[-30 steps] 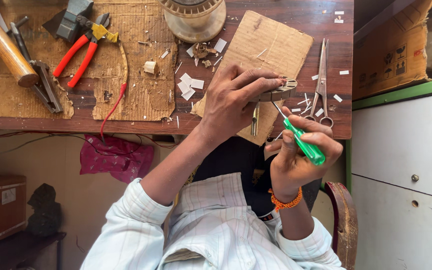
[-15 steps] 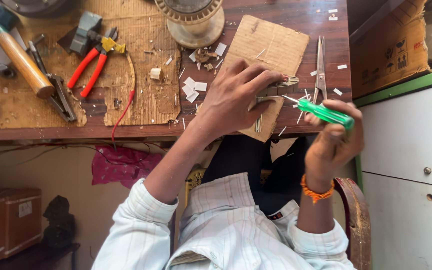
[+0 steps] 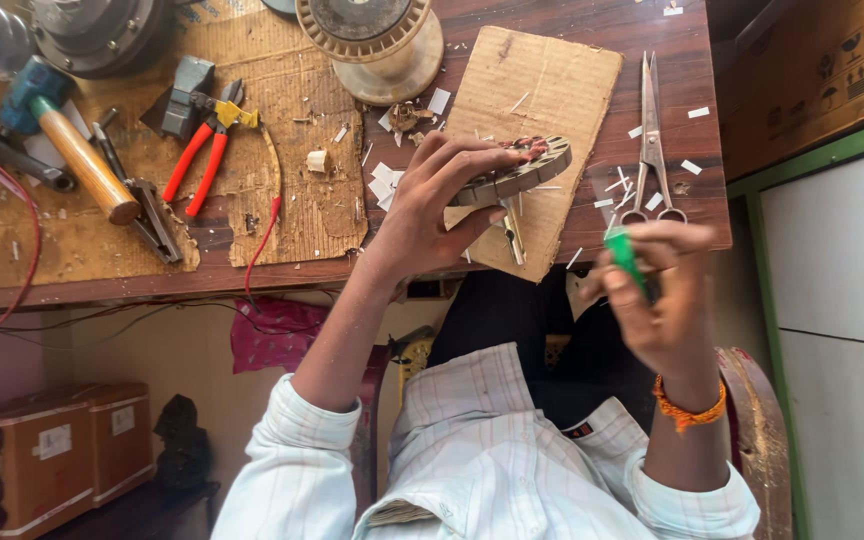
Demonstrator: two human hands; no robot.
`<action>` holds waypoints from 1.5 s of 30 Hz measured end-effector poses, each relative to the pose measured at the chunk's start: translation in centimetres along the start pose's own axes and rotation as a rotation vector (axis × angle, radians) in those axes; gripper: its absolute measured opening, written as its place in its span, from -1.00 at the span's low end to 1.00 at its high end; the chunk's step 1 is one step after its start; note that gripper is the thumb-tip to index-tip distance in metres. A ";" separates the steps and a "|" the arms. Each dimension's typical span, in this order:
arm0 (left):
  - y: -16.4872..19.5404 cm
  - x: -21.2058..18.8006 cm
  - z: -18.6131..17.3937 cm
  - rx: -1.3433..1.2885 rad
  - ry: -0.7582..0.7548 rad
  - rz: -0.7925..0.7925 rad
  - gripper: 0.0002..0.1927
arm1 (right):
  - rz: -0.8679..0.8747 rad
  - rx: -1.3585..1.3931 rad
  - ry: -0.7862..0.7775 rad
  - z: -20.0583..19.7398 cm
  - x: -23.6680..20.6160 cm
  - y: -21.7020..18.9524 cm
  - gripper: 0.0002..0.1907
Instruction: The person works on a motor armature, using a screwdriver to adjust copper windings and scissors to cut small white insulating strips. They repeatedly insert the strips into slots on the armature and trim them to fit.
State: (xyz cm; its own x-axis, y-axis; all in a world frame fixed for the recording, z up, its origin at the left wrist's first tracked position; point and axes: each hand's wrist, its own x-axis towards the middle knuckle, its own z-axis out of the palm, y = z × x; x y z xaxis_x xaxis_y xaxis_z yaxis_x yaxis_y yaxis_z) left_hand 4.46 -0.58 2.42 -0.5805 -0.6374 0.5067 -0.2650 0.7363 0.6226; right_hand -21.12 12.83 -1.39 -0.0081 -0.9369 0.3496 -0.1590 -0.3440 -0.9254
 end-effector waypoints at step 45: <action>-1.0 -0.4 0.0 0.016 -0.056 0.037 -0.45 | 0.134 -0.418 -0.115 1.8 7.0 -7.9 -0.80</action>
State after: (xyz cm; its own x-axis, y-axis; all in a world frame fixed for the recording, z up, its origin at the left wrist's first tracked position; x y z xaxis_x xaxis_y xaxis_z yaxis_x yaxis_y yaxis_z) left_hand 4.99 -1.07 1.62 -0.6324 -0.5959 0.4950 -0.2544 0.7633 0.5939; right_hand -18.11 8.94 8.11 0.0499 -0.9804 0.1908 -0.5494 -0.1865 -0.8145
